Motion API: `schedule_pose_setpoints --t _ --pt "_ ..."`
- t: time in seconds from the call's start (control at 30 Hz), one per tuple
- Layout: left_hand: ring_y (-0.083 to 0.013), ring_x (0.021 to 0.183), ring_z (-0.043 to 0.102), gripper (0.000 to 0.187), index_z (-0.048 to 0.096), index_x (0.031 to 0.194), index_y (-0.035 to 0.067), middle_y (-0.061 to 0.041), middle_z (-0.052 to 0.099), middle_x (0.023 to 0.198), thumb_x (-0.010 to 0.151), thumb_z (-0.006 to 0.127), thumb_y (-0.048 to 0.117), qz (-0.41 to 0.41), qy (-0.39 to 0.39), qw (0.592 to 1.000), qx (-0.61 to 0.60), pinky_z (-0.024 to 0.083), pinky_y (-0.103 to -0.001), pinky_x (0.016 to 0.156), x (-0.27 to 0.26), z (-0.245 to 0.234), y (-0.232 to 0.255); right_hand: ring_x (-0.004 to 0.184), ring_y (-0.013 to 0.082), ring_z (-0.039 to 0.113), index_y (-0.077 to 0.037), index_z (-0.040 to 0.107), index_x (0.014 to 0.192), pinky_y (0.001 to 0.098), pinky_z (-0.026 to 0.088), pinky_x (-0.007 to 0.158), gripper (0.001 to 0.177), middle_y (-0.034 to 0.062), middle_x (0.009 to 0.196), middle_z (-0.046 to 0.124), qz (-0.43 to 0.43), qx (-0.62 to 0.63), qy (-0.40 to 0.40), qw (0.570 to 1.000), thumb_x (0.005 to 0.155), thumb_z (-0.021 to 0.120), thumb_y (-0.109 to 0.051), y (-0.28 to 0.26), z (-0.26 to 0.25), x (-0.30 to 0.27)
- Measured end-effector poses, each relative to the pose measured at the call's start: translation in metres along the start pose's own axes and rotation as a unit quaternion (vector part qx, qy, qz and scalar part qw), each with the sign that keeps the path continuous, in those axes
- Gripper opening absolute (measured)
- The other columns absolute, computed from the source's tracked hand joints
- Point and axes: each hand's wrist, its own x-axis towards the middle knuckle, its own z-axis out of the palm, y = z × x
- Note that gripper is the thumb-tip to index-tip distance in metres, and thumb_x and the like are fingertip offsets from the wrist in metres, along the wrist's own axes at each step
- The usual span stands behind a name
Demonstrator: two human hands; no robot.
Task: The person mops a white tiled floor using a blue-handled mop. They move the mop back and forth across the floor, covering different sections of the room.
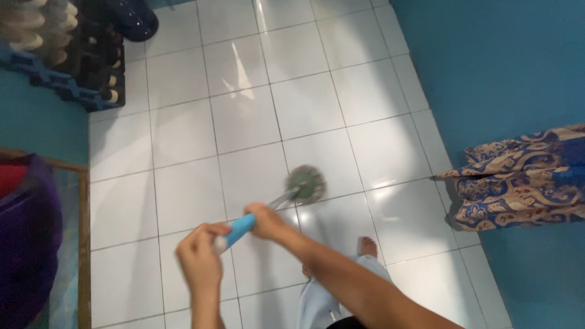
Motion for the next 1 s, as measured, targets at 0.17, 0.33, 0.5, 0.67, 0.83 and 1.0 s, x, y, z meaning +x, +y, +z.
schedule_pose_setpoints --t 0.17,0.33,0.5,0.67,0.83,1.0 --pt "-0.0295 0.083 0.070 0.033 0.066 0.073 -0.010 -0.022 0.072 0.079 0.078 0.040 0.010 0.034 0.001 0.998 -0.054 0.056 -0.038 0.087 0.018 -0.006 0.020 0.104 0.0371 0.065 -0.010 0.065 0.091 0.0470 0.052 0.084 0.017 0.0147 0.102 0.069 0.067 -0.007 -0.090 0.994 0.075 0.069 -0.005 -0.061 -0.028 0.019" --pt "-0.0316 0.084 0.070 0.036 0.065 0.074 -0.011 -0.024 0.071 0.080 0.080 0.039 0.014 0.056 -0.028 0.991 -0.121 0.057 -0.041 0.090 0.030 0.032 -0.002 0.104 0.0377 0.064 -0.011 0.067 0.091 0.0470 0.052 0.087 0.018 0.0137 0.101 0.069 0.069 -0.053 -0.078 0.993 0.074 0.071 -0.005 -0.017 -0.067 0.018" --pt "-0.0298 0.088 0.073 0.037 0.068 0.075 -0.008 -0.020 0.075 0.085 0.084 0.040 0.015 0.053 -0.074 0.984 -0.151 0.057 -0.040 0.087 0.016 0.142 -0.038 0.097 0.0384 0.063 -0.009 0.066 0.090 0.0467 0.051 0.085 0.017 0.0144 0.095 0.068 0.041 -0.067 -0.001 0.997 0.074 0.072 -0.005 0.110 -0.144 -0.025" --pt "-0.0218 0.076 0.068 0.033 0.070 0.078 -0.005 -0.016 0.077 0.085 0.087 0.042 0.010 -0.013 -0.130 0.978 -0.164 0.054 -0.034 0.073 -0.014 0.290 -0.048 0.095 0.0379 0.063 -0.009 0.063 0.085 0.0454 0.051 0.084 0.021 0.0142 0.089 0.064 0.076 -0.148 0.018 0.986 0.068 0.073 -0.003 0.221 -0.267 -0.070" --pt "-0.0175 0.083 0.067 0.030 0.070 0.083 -0.004 -0.013 0.077 0.089 0.090 0.044 0.009 -0.048 -0.184 0.967 -0.172 0.050 -0.030 0.078 -0.013 0.378 -0.043 0.095 0.0370 0.064 -0.012 0.064 0.090 0.0483 0.052 0.074 0.024 0.0117 0.094 0.065 0.141 -0.222 0.046 0.964 0.071 0.073 -0.002 0.252 -0.342 -0.077" --pt "-0.0221 0.082 0.065 0.038 0.068 0.077 -0.005 -0.013 0.076 0.088 0.098 0.043 0.014 -0.087 -0.136 0.974 -0.158 0.049 -0.035 0.076 0.036 0.338 -0.019 0.095 0.0382 0.064 -0.010 0.063 0.088 0.0464 0.051 0.083 0.027 0.0141 0.090 0.066 0.057 -0.148 0.067 0.985 0.067 0.072 0.004 0.243 -0.307 -0.027"
